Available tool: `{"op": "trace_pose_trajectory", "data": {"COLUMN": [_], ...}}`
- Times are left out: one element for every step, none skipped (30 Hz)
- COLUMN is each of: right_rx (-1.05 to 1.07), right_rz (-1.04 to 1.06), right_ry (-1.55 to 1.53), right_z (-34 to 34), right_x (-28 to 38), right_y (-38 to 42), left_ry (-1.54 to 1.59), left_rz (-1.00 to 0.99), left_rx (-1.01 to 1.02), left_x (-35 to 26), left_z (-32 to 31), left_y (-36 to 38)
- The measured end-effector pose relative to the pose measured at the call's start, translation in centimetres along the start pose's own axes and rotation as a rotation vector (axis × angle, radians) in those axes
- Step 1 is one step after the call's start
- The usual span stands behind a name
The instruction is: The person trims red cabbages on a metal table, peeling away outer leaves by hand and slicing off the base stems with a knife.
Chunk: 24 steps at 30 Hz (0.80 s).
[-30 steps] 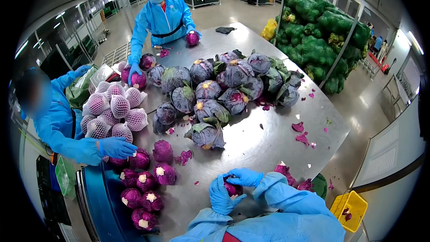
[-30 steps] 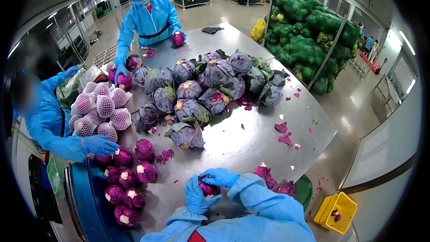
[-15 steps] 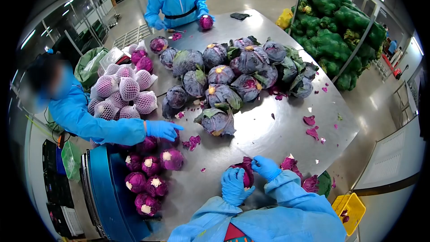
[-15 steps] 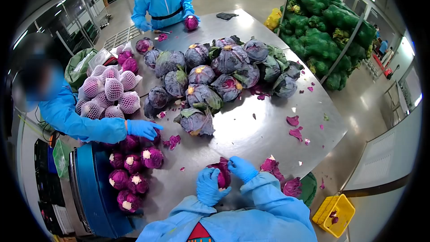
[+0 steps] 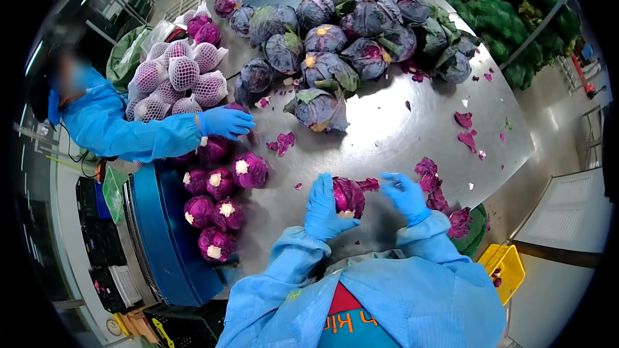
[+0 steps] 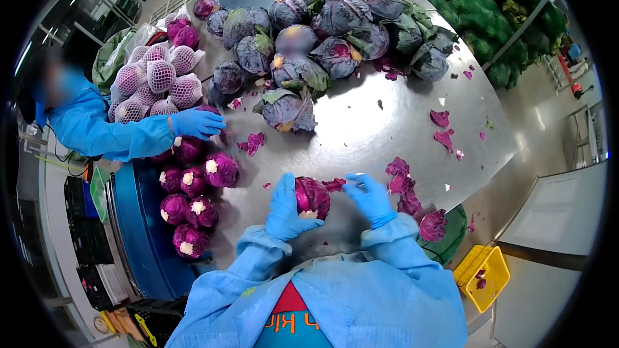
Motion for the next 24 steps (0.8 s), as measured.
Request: {"op": "trace_pose_trajectory", "data": {"right_rx": [0.053,0.108,0.128,0.149,0.169,0.187,0.206,0.227,0.232,0.237,0.241,0.254,0.267,0.279,0.243,0.208,0.170,0.132,0.038,-0.050,-0.136,-0.257,-0.379,-0.500], "right_rz": [0.013,0.025,-0.019,-0.062,-0.105,-0.088,-0.072,-0.062,-0.018,0.025,0.071,0.141,0.210,0.277,0.317,0.305,0.294,0.285,0.250,0.216,0.182,0.191,0.201,0.266], "right_ry": [0.020,0.040,0.124,0.211,0.298,0.208,0.121,0.034,0.059,0.085,0.111,0.265,0.417,0.567,0.504,0.468,0.432,0.398,0.385,0.374,0.364,0.361,0.355,0.355], "right_z": [-1.8,-3.1,-4.0,-4.7,-5.0,-5.4,-5.7,-5.7,-5.5,-5.3,-4.9,-4.7,-4.6,-4.7,-4.6,-4.5,-4.2,-3.9,-3.5,-3.0,-2.5,-1.2,0.8,3.3], "right_x": [2.1,4.2,4.8,5.3,5.5,4.5,2.5,2.1,1.8,1.6,2.4,3.3,4.2,4.9,4.5,4.0,3.6,3.2,2.8,2.4,1.9,1.3,0.1,-3.5], "right_y": [0.5,0.9,0.7,0.4,0.2,-0.4,-1.2,-1.4,-1.4,-1.3,-1.3,-1.2,-0.9,-0.6,-0.8,-0.8,-0.8,-0.8,-0.7,-0.3,0.0,0.0,-0.1,-0.8], "left_ry": [-0.005,-0.009,-0.053,-0.095,-0.136,-0.115,-0.091,-0.064,-0.086,-0.108,-0.130,-0.186,-0.244,-0.303,-0.296,-0.292,-0.287,-0.299,-0.310,-0.317,-0.283,-0.249,-0.215,-0.161], "left_rz": [-0.007,-0.013,-0.004,0.007,0.016,0.031,0.049,0.068,0.083,0.096,0.109,0.137,0.166,0.195,0.211,0.226,0.238,0.242,0.249,0.261,0.288,0.316,0.343,0.322], "left_rx": [-0.002,-0.005,-0.011,-0.019,-0.029,-0.040,-0.052,-0.060,-0.058,-0.056,-0.057,-0.038,-0.015,0.010,0.005,0.000,-0.006,0.007,0.019,0.031,0.026,0.020,0.014,-0.024], "left_x": [-0.1,-0.3,-0.7,-1.2,-1.4,-1.3,-1.1,-1.1,-1.2,-1.4,-1.7,-2.2,-2.9,-3.4,-3.8,-4.2,-4.4,-4.7,-4.9,-5.1,-5.2,-5.3,-5.3,-4.7], "left_z": [-0.4,-0.7,-1.0,-1.3,-1.4,-1.6,-1.8,-2.1,-2.3,-2.5,-2.6,-2.7,-2.8,-2.8,-2.7,-2.6,-2.4,-2.4,-2.5,-2.5,-2.4,-2.3,-2.2,-2.1], "left_y": [0.1,0.3,0.4,0.5,0.6,0.5,0.6,0.7,0.8,0.7,0.5,0.3,0.3,0.2,0.2,0.2,0.1,0.1,0.0,0.1,0.2,0.1,0.1,0.0]}}
Point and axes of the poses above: each hand's wrist, its own y-axis away from the middle knuckle, its own z-axis out of the back of the hand, x = y × z, the point moved 4 cm from there along -y, towards the middle knuckle, and after that the axes turned 4 degrees about y, right-handed, at the moved point
